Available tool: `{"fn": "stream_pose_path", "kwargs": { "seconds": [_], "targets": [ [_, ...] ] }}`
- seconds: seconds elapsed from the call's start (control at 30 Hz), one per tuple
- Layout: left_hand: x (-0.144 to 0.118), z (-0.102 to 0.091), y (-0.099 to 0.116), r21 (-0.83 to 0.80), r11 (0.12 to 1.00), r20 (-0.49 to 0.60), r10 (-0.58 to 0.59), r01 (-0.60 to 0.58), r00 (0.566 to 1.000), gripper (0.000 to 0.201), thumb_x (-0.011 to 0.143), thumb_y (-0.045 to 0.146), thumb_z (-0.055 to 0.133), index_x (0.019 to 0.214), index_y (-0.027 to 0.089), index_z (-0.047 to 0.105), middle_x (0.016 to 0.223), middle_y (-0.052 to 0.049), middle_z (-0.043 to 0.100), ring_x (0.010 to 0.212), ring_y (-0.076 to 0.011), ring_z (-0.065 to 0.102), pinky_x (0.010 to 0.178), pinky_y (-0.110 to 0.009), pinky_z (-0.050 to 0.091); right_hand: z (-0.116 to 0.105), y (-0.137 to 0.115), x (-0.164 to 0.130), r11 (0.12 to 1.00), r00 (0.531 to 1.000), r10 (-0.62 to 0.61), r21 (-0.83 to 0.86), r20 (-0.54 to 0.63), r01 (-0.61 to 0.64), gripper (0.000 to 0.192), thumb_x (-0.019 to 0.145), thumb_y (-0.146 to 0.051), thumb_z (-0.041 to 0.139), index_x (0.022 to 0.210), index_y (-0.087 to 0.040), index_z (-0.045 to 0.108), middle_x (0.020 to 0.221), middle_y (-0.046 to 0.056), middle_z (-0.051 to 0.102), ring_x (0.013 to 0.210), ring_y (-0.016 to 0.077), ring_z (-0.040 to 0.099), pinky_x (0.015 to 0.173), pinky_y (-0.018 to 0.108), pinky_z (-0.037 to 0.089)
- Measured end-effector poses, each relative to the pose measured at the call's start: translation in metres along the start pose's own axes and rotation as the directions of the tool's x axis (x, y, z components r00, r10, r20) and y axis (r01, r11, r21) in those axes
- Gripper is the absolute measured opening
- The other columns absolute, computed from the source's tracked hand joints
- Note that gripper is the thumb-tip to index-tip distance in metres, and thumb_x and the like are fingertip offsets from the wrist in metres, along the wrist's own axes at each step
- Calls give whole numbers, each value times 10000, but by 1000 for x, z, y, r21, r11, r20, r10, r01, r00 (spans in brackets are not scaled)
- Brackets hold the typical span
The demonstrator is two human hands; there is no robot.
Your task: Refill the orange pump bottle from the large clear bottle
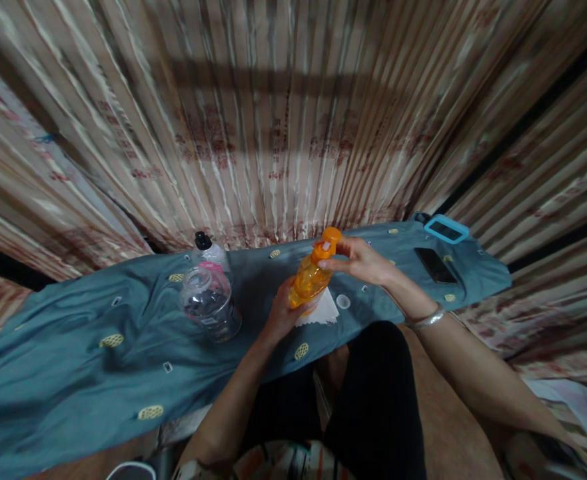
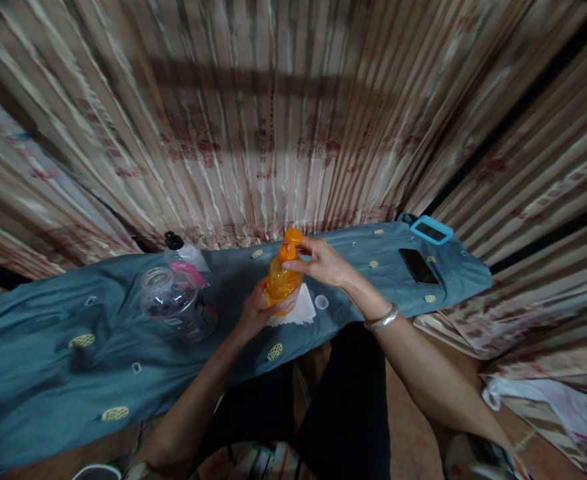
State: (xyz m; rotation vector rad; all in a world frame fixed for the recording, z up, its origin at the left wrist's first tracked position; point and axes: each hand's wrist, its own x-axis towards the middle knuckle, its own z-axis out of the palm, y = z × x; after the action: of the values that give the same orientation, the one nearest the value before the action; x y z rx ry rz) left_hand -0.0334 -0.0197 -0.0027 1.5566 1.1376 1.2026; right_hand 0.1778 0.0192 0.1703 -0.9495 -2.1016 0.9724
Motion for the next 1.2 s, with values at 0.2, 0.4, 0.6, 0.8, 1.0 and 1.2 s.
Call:
{"fn": "stream_pose_path", "kwargs": {
  "seconds": [0.2,0.4,0.6,0.8,1.0,1.2],
  "targets": [
    [0,5,9,-19,1000,-4,20,-20,1000,890,693,391,914,1452,229,480,1459,-141,617,1323,-351,610,1149,-536,478,-8,0,9,999,992,15,43,126,-21,399,940,-539,742,1092,-174,697,1123,59,713,1078,220,684,1015,487,557],
    [3,8,15,31,998,-10,46,-46,999,608,796,367,832,1333,207,595,1280,-113,708,1150,-311,684,1040,-483,550,-10,0,7,999,989,27,33,145,-32,411,949,-536,732,1138,-174,692,1175,72,710,1113,228,683,1020,492,561],
    [1,9,12,44,998,-22,49,-48,999,643,785,343,823,1362,196,580,1305,-124,705,1185,-324,671,1083,-506,523,1,-4,-1,986,997,77,-146,-7,-77,385,946,-525,738,1099,-174,705,1123,54,718,1073,226,687,1021,490,552],
    [1,13,11,41,998,-48,44,-42,998,632,799,389,817,1367,231,588,1290,-90,714,1172,-300,690,1045,-475,553,28,-7,-10,944,949,105,-271,-296,-189,426,952,-503,730,1230,-187,665,1179,66,694,1082,232,673,1010,492,551],
    [1,12,10,37,999,-41,29,-28,999,680,783,376,819,1396,230,561,1310,-99,716,1180,-298,685,1057,-481,548,20,-9,-9,971,980,55,-219,-191,-97,497,944,-553,730,1271,-186,650,1186,74,705,1095,232,685,1025,499,551],
    [0,13,10,0,999,-32,48,-48,998,661,795,390,811,1383,230,556,1317,-102,710,1185,-303,693,1041,-465,558,29,-8,-12,951,951,105,-249,-291,-181,441,970,-575,685,1166,-180,673,1096,56,704,993,204,685,940,448,575]
  ]
}}
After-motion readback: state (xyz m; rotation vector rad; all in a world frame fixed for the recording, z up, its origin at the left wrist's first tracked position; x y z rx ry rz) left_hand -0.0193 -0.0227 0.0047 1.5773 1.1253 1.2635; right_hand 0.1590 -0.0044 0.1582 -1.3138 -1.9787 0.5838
